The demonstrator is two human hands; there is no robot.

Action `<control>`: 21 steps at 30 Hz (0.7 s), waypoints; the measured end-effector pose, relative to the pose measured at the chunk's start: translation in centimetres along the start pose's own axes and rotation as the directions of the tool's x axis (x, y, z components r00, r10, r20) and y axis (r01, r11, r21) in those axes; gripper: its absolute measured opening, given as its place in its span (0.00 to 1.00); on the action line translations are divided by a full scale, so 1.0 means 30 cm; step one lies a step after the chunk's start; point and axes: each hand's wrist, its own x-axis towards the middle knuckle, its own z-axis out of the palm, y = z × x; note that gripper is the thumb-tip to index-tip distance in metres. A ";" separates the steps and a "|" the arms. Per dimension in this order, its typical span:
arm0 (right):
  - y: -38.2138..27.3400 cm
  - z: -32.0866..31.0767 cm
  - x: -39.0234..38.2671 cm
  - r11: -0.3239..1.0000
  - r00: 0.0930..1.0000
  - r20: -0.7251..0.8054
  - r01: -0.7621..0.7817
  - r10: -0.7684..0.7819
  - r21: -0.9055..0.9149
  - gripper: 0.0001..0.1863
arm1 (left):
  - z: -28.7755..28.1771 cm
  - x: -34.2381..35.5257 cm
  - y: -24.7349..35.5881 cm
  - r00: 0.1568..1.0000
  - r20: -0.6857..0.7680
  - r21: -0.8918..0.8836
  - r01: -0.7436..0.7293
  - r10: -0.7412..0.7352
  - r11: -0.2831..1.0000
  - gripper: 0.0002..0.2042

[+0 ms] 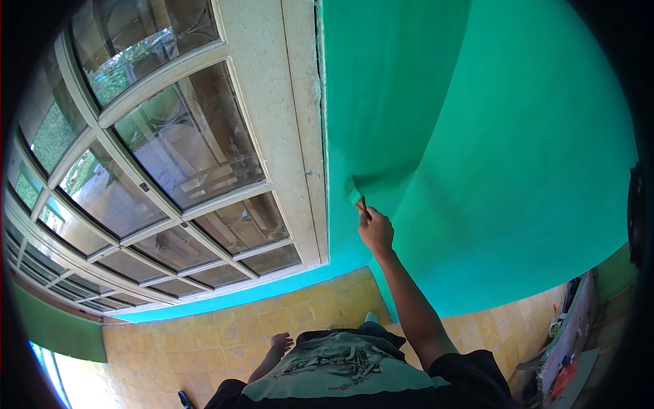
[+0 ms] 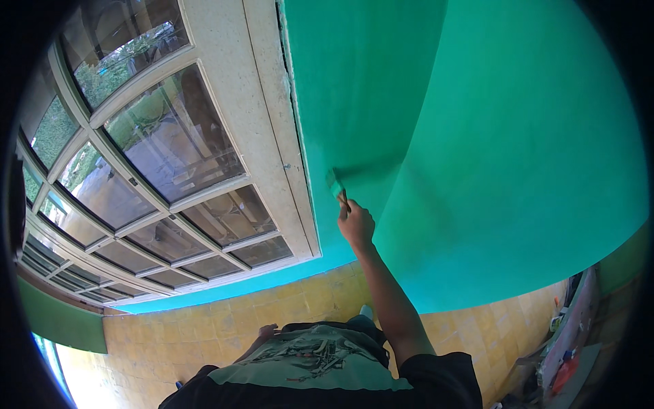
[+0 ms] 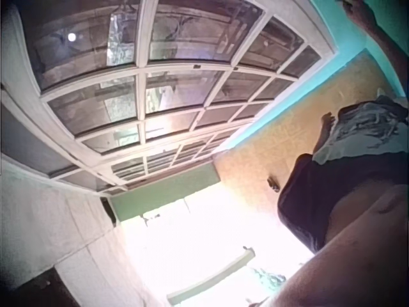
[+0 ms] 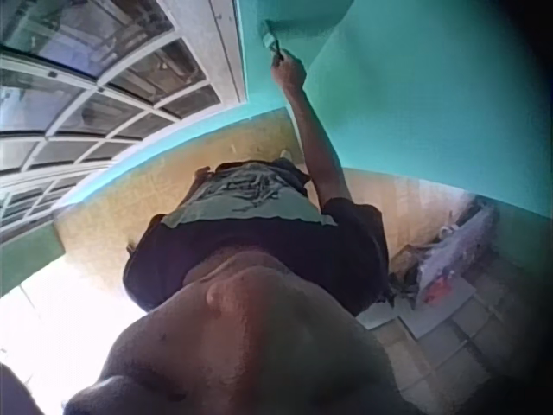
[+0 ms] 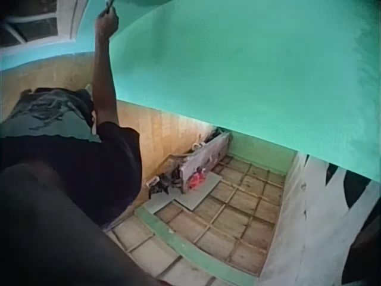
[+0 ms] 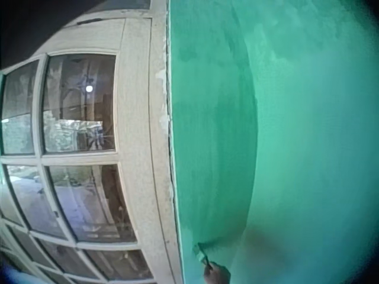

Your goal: Painting a corner wall green using a paintbrush.

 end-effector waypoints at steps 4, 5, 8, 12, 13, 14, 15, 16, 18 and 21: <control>-0.013 -0.039 0.011 0.988 0.985 0.122 -0.112 0.126 -0.109 0.11 | -0.026 -0.013 0.001 0.998 0.059 0.081 -0.011 0.006 0.997 0.11; -0.049 -0.065 0.031 0.988 0.985 0.125 -0.109 0.122 -0.106 0.11 | -0.030 -0.010 0.000 0.998 0.057 0.078 -0.012 0.008 0.997 0.11; -0.158 -0.164 0.104 0.999 0.999 0.012 -0.039 0.039 0.014 0.12 | -0.043 -0.002 -0.004 0.998 0.066 0.073 -0.016 0.011 0.997 0.11; -0.171 -0.188 0.105 0.985 1.000 -0.009 -0.022 0.024 0.170 0.12 | -0.034 0.009 -0.025 0.996 0.088 0.081 -0.024 0.017 0.996 0.11; -0.144 -0.161 0.086 0.973 0.999 -0.043 -0.004 0.014 0.233 0.13 | -0.025 0.015 -0.028 0.995 0.094 0.080 -0.027 0.020 0.996 0.11; -0.104 -0.133 0.066 0.973 0.999 -0.046 -0.002 0.013 0.231 0.13 | -0.029 0.020 -0.030 0.995 0.101 0.080 -0.031 0.023 0.996 0.11; -0.063 -0.106 0.043 0.996 0.999 0.023 -0.050 0.048 0.080 0.13 | -0.023 0.026 -0.034 0.994 0.107 0.079 -0.034 0.025 0.996 0.11; -0.014 -0.079 0.013 0.993 0.991 0.090 -0.090 0.097 -0.076 0.13 | -0.020 0.027 -0.031 0.994 0.111 0.079 -0.032 0.023 0.996 0.11; 0.077 -0.035 -0.050 0.988 0.984 0.151 -0.078 0.098 -0.133 0.13 | 0.003 0.024 -0.030 0.993 0.116 0.078 -0.028 0.019 0.997 0.11; 0.014 -0.045 0.001 0.996 0.995 0.098 -0.012 0.020 -0.084 0.13 | 0.016 0.036 -0.039 0.992 0.126 0.071 -0.038 0.028 0.997 0.11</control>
